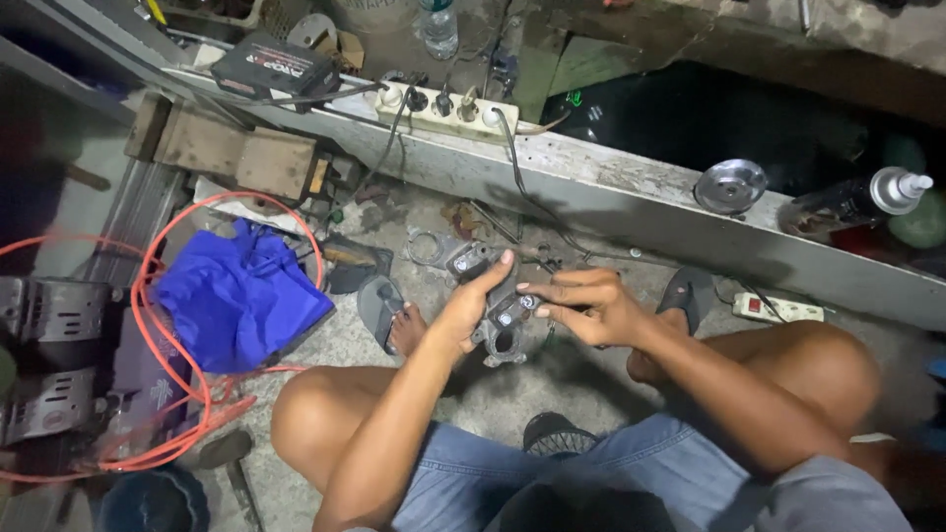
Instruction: Disassembling and inspecting a motorcycle carburetor to clean or repair internal components.
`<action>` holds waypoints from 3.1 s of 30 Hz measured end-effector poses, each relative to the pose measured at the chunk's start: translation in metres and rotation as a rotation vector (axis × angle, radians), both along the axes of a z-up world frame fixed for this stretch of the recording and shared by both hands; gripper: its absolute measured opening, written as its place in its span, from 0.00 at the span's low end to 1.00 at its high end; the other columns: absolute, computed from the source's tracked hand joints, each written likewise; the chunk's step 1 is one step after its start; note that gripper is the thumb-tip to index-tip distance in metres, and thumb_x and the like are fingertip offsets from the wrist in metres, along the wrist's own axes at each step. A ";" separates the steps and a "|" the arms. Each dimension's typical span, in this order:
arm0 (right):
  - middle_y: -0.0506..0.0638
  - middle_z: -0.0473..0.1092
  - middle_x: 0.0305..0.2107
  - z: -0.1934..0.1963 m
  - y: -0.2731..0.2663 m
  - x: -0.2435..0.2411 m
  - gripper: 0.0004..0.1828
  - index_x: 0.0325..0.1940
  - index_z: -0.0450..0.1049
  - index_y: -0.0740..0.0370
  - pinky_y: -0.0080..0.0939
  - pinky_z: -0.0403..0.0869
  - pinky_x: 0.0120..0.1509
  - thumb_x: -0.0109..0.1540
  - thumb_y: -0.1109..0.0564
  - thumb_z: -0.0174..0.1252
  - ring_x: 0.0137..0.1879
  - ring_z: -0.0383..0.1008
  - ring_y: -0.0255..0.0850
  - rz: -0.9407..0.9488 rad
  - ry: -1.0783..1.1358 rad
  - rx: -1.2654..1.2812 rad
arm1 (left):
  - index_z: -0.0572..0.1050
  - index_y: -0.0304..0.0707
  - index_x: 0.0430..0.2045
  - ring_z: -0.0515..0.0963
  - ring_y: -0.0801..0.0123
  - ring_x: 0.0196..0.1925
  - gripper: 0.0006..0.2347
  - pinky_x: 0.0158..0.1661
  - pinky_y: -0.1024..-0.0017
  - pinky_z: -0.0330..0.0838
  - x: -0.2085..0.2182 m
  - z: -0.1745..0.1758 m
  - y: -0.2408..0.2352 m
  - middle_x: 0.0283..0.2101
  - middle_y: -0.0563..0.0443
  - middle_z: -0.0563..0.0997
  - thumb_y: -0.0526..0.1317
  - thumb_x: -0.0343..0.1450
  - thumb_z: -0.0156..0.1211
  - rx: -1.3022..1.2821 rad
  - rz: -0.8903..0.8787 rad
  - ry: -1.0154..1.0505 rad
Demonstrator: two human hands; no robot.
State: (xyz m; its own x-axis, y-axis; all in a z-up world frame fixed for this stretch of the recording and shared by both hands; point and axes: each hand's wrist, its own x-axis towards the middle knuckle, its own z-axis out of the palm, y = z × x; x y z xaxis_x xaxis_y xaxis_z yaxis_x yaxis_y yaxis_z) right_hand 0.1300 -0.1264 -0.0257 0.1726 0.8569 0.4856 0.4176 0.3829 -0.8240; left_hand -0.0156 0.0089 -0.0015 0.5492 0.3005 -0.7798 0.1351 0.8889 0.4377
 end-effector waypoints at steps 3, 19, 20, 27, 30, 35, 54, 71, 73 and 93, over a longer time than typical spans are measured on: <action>0.51 0.68 0.15 0.006 0.003 -0.007 0.14 0.49 0.82 0.63 0.34 0.59 0.20 0.59 0.63 0.67 0.14 0.61 0.36 0.031 0.146 -0.031 | 0.75 0.24 0.49 0.86 0.52 0.39 0.29 0.36 0.58 0.84 0.002 0.003 0.005 0.39 0.34 0.82 0.52 0.64 0.75 -0.032 -0.034 -0.060; 0.57 0.67 0.17 0.039 -0.003 0.009 0.10 0.46 0.81 0.69 0.39 0.64 0.21 0.61 0.65 0.62 0.16 0.66 0.46 -0.007 -0.156 -0.049 | 0.75 0.29 0.36 0.83 0.61 0.29 0.24 0.31 0.63 0.83 -0.002 0.028 0.012 0.30 0.40 0.80 0.55 0.64 0.73 -0.037 -0.041 -0.127; 0.56 0.67 0.17 0.038 -0.003 0.009 0.10 0.47 0.81 0.69 0.38 0.64 0.22 0.62 0.65 0.62 0.16 0.65 0.45 0.001 -0.153 -0.042 | 0.75 0.27 0.41 0.84 0.56 0.38 0.27 0.37 0.61 0.83 -0.002 0.015 0.011 0.37 0.35 0.81 0.55 0.64 0.73 -0.020 -0.045 -0.090; 0.55 0.67 0.16 0.042 -0.009 0.011 0.12 0.49 0.82 0.67 0.37 0.64 0.22 0.62 0.65 0.61 0.16 0.64 0.42 0.052 -0.076 -0.058 | 0.66 0.32 0.66 0.68 0.49 0.70 0.49 0.65 0.56 0.67 0.016 0.035 0.010 0.66 0.33 0.70 0.71 0.56 0.64 0.421 -0.409 0.244; 0.57 0.67 0.17 0.035 -0.011 0.015 0.12 0.49 0.81 0.66 0.39 0.64 0.23 0.62 0.65 0.62 0.17 0.65 0.43 0.080 -0.030 -0.057 | 0.65 0.36 0.67 0.66 0.50 0.71 0.47 0.68 0.53 0.61 -0.006 -0.030 0.003 0.68 0.36 0.69 0.73 0.60 0.61 0.531 -0.506 0.300; 0.59 0.74 0.22 0.037 -0.013 0.016 0.12 0.48 0.83 0.62 0.43 0.71 0.28 0.60 0.64 0.65 0.23 0.74 0.44 0.062 0.061 -0.181 | 0.67 0.31 0.64 0.66 0.44 0.70 0.41 0.70 0.51 0.59 0.019 0.036 0.002 0.66 0.31 0.70 0.68 0.65 0.54 0.692 -0.604 0.197; 0.51 0.66 0.14 0.030 -0.010 0.010 0.11 0.24 0.77 0.61 0.43 0.66 0.24 0.63 0.60 0.64 0.18 0.65 0.41 0.158 0.140 -0.315 | 0.71 0.26 0.59 0.72 0.42 0.66 0.27 0.66 0.48 0.63 0.014 0.014 -0.002 0.59 0.27 0.76 0.51 0.73 0.59 0.985 -0.559 -0.134; 0.47 0.61 0.11 -0.035 -0.021 -0.020 0.14 0.24 0.76 0.62 0.36 0.60 0.23 0.65 0.59 0.61 0.20 0.56 0.33 -0.230 0.500 -0.430 | 0.77 0.32 0.53 0.76 0.49 0.61 0.26 0.63 0.51 0.69 -0.001 -0.031 -0.014 0.53 0.36 0.81 0.57 0.70 0.62 0.939 -0.343 0.293; 0.46 0.61 0.12 -0.051 -0.022 -0.031 0.13 0.26 0.76 0.61 0.35 0.60 0.22 0.66 0.57 0.61 0.20 0.57 0.32 -0.274 0.591 -0.438 | 0.78 0.29 0.52 0.77 0.47 0.60 0.25 0.61 0.50 0.71 0.007 -0.027 -0.014 0.52 0.33 0.81 0.55 0.72 0.62 1.007 -0.276 0.271; 0.46 0.56 0.14 -0.048 -0.015 -0.045 0.15 0.31 0.70 0.62 0.30 0.56 0.17 0.71 0.54 0.54 0.16 0.54 0.29 -0.231 1.051 -0.388 | 0.70 0.37 0.44 0.80 0.68 0.26 0.09 0.33 0.72 0.76 0.027 -0.068 0.008 0.20 0.51 0.79 0.44 0.77 0.53 1.137 -0.060 -0.354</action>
